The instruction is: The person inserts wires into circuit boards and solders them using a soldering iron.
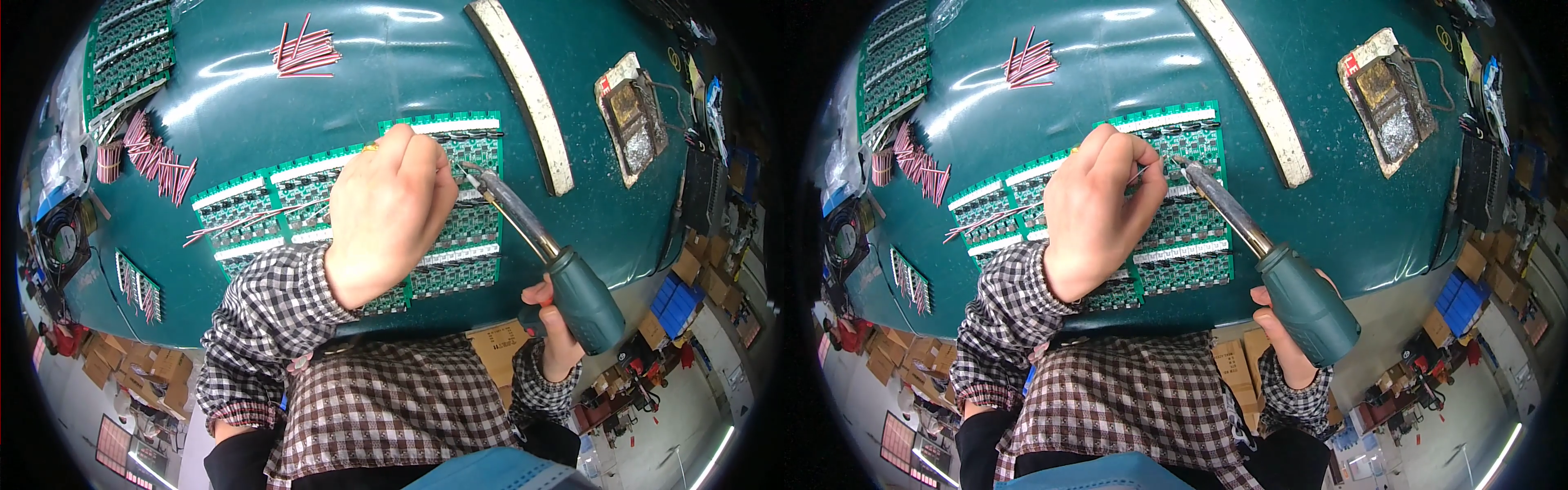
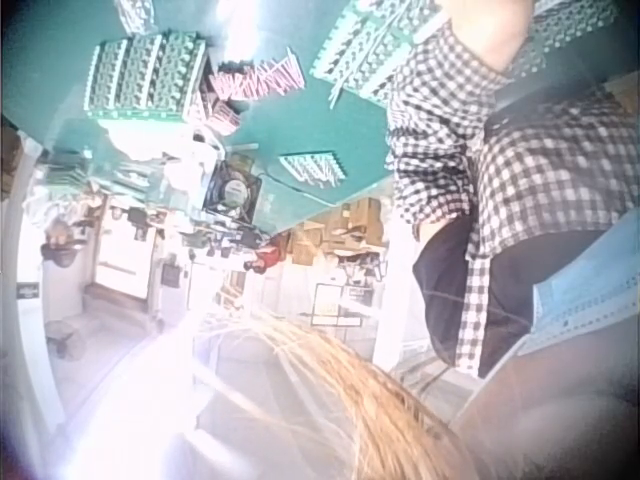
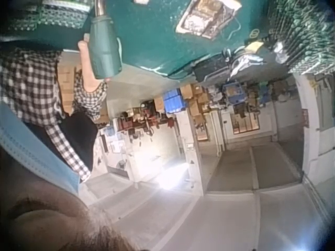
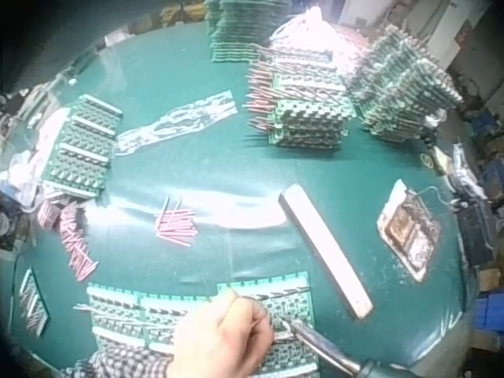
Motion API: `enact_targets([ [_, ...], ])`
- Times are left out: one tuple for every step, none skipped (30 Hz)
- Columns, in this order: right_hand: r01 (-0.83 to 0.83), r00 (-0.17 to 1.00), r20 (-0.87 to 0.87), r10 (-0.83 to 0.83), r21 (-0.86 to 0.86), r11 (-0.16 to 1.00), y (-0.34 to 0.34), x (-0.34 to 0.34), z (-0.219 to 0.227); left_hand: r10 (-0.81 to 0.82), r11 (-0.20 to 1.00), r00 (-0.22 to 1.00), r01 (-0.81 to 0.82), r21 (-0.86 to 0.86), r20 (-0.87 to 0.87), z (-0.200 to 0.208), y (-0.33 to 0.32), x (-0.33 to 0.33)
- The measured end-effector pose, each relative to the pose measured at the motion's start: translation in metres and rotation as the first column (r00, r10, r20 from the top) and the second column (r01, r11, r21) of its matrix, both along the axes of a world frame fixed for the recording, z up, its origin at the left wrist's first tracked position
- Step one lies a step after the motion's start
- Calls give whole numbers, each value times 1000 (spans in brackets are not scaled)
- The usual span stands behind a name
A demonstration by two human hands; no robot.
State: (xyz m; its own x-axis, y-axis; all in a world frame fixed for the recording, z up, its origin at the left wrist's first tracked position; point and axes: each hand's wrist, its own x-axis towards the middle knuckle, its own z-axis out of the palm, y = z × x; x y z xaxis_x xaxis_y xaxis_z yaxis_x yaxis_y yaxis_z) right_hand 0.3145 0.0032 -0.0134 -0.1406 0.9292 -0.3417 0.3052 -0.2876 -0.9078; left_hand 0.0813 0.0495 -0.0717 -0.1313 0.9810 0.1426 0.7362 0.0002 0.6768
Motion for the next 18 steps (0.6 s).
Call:
enact_targets([
  [1,1000,1,-1,0,1000,-1,-1,0,2,1000,1000,-3,7,4,0,0,0],
  [33,999,-4,-33,1,999,-2,-3,0,3,1000,1000,-3,6,2,0,0,1],
  [66,998,-9,-66,1,998,-3,-4,1,11,1000,1000,-11,7,-1,1,0,1],
  [66,998,-11,-66,0,998,-2,-3,1,19,1000,1000,-19,9,-4,1,-1,1],
  [39,999,-1,-39,5,999,-2,-2,0,18,1000,1000,-18,8,-1,0,-1,1],
  [13,1000,10,-13,9,1000,-2,-1,0,10,1000,1000,-10,22,4,-2,-1,1],
  [14,1000,11,-14,8,1000,-2,-1,-1,2,999,1000,-2,37,9,-3,-1,2],
  [25,1000,12,-25,7,1000,-3,-2,0,3,999,1000,-3,36,8,-3,-1,2],
  [36,999,12,-36,6,999,-4,-2,0,6,999,1000,-5,46,-6,-3,-1,2],
  [35,999,10,-35,5,999,-3,-1,-1,9,998,1000,-8,57,-20,-3,-2,2],
  [15,1000,14,-15,19,1000,-3,0,-2,8,998,1000,-7,57,-19,-3,-1,2],
  [-6,1000,19,5,32,999,-3,1,-2,5,998,1000,-4,60,-12,-3,-1,2],
  [-6,1000,20,5,32,999,-3,0,-2,1,998,1000,-1,63,-5,-4,-1,2],
  [-1,1000,19,0,27,1000,-2,-1,-2,1,998,1000,-1,63,-5,-3,-1,2],
  [4,1000,18,-4,22,1000,-2,-1,-1,2,998,1000,-2,61,-3,-3,0,2],
  [4,1000,18,-4,22,1000,-2,0,-2,3,998,1000,-3,60,-1,-3,0,2],
  [-15,1000,26,15,34,999,-2,1,-2,3,998,1000,-3,60,-2,-3,0,2],
  [-35,999,35,33,46,998,-2,1,-3,2,998,1000,-2,56,-4,-3,-1,2],
])
